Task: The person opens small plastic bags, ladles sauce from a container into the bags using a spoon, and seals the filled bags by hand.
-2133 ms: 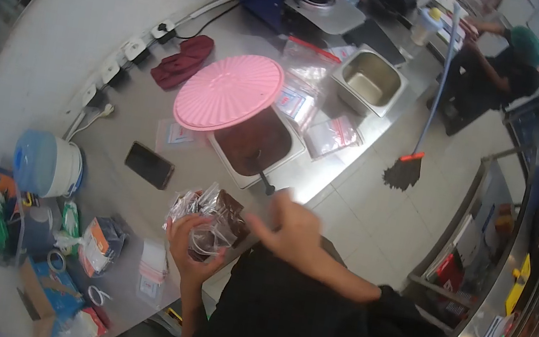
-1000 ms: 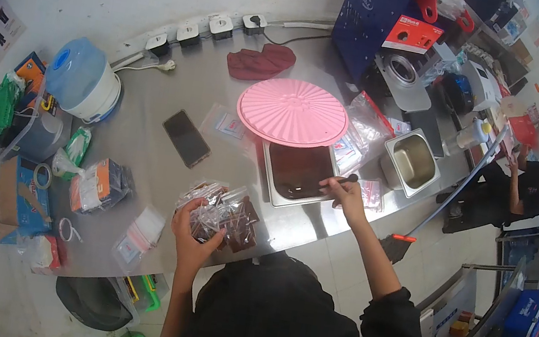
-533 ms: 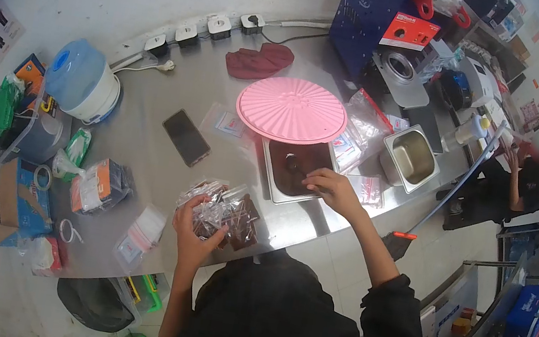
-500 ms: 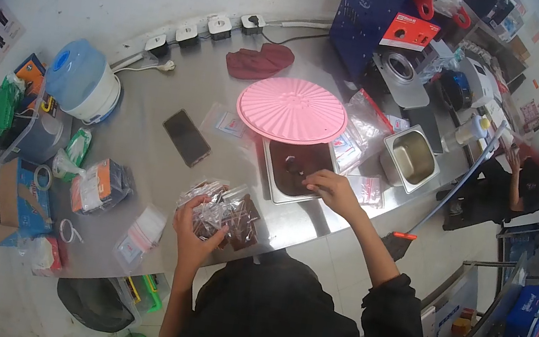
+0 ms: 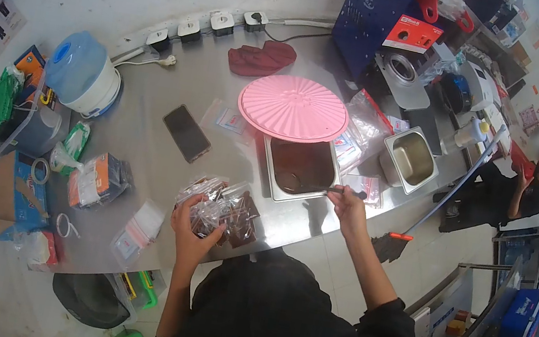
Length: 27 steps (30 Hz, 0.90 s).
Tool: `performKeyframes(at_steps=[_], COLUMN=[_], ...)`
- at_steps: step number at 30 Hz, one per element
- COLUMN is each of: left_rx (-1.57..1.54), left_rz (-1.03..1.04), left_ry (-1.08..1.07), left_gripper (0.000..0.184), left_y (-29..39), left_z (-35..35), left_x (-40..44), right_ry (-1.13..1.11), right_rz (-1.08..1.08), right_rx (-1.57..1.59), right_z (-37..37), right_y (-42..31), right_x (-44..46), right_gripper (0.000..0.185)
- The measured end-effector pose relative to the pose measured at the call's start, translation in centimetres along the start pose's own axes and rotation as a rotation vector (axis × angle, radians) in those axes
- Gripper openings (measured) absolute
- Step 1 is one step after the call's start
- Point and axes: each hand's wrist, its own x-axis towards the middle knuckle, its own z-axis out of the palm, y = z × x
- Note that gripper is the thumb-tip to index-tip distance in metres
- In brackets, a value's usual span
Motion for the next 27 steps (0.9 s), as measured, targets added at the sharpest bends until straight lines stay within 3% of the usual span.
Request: performKeyframes(at_steps=[6,11,17,27], left_rx=[-0.030,0.035,0.005,-0.018], left_rz=[0.063,0.157,0.355,0.397], left_ry=[-0.022,-0.097,-0.067,-0.128], left_gripper=[0.060,0.058,0.059,0.058], left_y=[1.0,3.3,4.2,5.7], left_z=[2.2,4.7,7.6,11.6], left_x=[1.8,5.0,7.6,10.2], right_ry=[0.071,0.093,0.256,0.224], right_rz=[0.031,-0.197,-0.208,-0.461], right_rx=[0.298,0.477,0.495,0.436], right_z=[0.4,2.1,0.9,4.1], right_y=[0.6,-0.6,3.3,-6.1], right_x=[-2.2,-3.9,-3.0,-6.9], right_gripper=[0.030,0.030,0.028,0.023])
